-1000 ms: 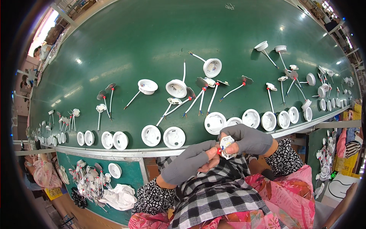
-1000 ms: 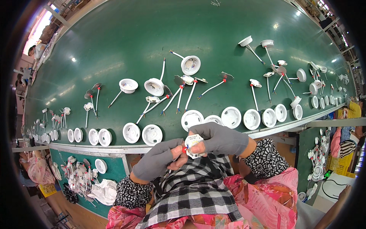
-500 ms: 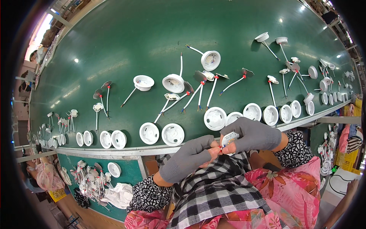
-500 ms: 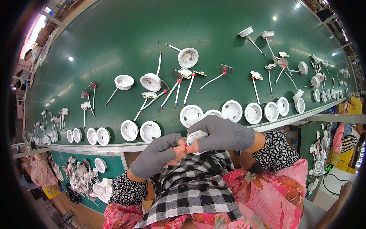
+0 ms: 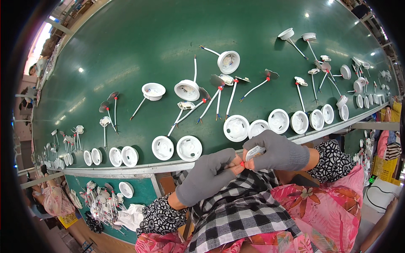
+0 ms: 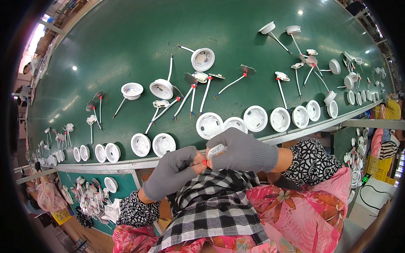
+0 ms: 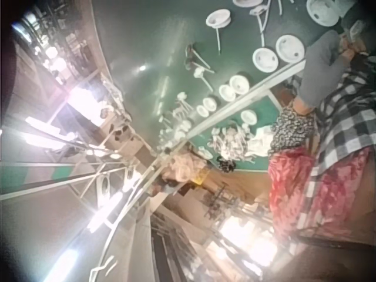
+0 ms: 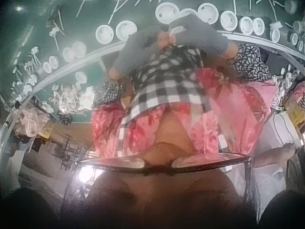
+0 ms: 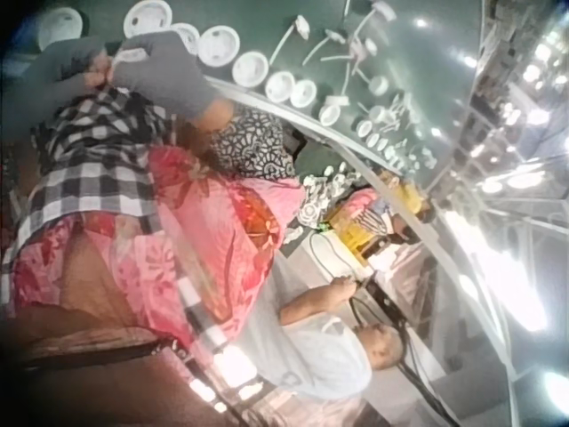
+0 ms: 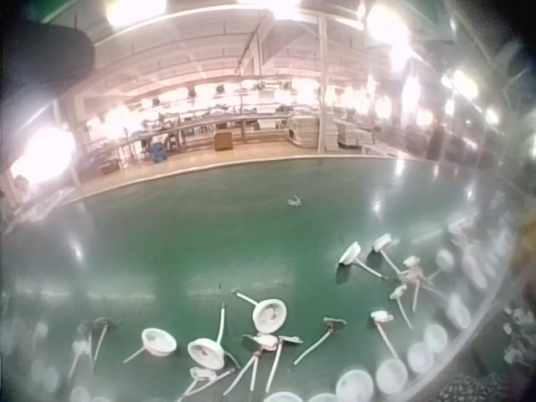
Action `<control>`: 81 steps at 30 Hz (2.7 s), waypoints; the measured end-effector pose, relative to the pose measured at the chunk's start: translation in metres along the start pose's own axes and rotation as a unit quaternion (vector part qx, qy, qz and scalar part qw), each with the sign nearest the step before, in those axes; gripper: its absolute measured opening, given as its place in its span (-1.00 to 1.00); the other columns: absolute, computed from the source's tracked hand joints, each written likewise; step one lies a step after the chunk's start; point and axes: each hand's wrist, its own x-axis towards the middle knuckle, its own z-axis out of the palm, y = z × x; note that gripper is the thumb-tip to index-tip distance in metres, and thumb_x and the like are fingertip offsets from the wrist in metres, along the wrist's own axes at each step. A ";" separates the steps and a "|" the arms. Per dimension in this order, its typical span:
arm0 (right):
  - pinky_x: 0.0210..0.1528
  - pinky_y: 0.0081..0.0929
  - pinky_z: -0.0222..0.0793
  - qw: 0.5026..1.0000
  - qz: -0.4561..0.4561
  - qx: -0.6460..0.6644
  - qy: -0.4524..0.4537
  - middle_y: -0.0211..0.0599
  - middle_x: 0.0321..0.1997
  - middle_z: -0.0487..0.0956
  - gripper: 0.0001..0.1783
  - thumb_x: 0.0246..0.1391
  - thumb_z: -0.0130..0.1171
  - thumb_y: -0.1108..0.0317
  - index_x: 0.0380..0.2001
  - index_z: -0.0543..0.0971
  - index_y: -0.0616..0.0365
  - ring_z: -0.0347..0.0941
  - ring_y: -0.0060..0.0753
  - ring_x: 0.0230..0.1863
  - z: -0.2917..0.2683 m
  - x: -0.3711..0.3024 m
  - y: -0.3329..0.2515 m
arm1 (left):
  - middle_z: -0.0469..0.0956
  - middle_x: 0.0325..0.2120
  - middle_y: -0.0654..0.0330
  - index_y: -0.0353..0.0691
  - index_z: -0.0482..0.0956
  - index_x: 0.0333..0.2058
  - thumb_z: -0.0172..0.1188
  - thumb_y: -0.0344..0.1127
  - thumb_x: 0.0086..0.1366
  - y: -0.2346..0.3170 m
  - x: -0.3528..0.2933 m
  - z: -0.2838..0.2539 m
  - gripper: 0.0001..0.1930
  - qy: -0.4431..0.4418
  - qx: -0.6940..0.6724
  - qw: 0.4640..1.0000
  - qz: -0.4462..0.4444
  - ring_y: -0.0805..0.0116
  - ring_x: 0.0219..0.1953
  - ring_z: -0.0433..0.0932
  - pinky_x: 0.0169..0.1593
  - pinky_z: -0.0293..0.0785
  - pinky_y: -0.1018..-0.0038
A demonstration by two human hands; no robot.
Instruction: The person assembles small circular LED lights by inserting the LED circuit boards into the plastic housings, threading the wires through, snapping the components into place by hand, and placing the assembled units onto the conveyor.
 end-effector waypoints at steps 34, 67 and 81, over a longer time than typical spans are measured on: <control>-0.19 -0.62 0.32 0.992 0.039 0.117 -0.030 -0.42 -0.39 0.61 -0.63 -0.09 0.33 0.13 -0.35 0.67 0.26 0.46 -0.62 -0.29 -0.026 -0.012 0.018 | 0.52 -0.50 0.26 -0.10 0.56 -0.20 0.23 -0.16 0.28 0.014 -0.046 -0.035 -0.79 0.031 0.637 0.745 0.194 0.26 -0.48 0.54 -0.41 0.50 0.41; -0.38 -0.65 0.36 0.982 -0.073 0.161 0.063 -0.47 -0.34 0.57 -0.61 0.08 0.29 0.11 -0.16 0.60 0.20 0.45 -0.70 -0.39 -0.012 -0.030 0.053 | 0.53 -0.48 0.04 -0.24 0.46 0.00 0.24 -0.19 0.33 0.022 0.024 -0.009 -0.64 -0.099 0.233 0.967 -0.004 0.02 -0.41 0.55 -0.32 0.44 0.29; -0.65 -0.64 0.15 0.825 -0.231 0.390 0.338 -0.39 -0.68 0.41 -0.69 0.12 0.23 0.15 -0.36 0.43 0.17 0.28 -0.62 -0.74 -0.038 -0.080 0.116 | 0.42 -0.09 0.15 -0.22 0.38 0.14 0.51 -0.01 -0.14 -0.029 0.114 0.046 -0.14 0.053 0.597 0.774 0.203 0.17 0.08 0.37 0.24 0.12 0.06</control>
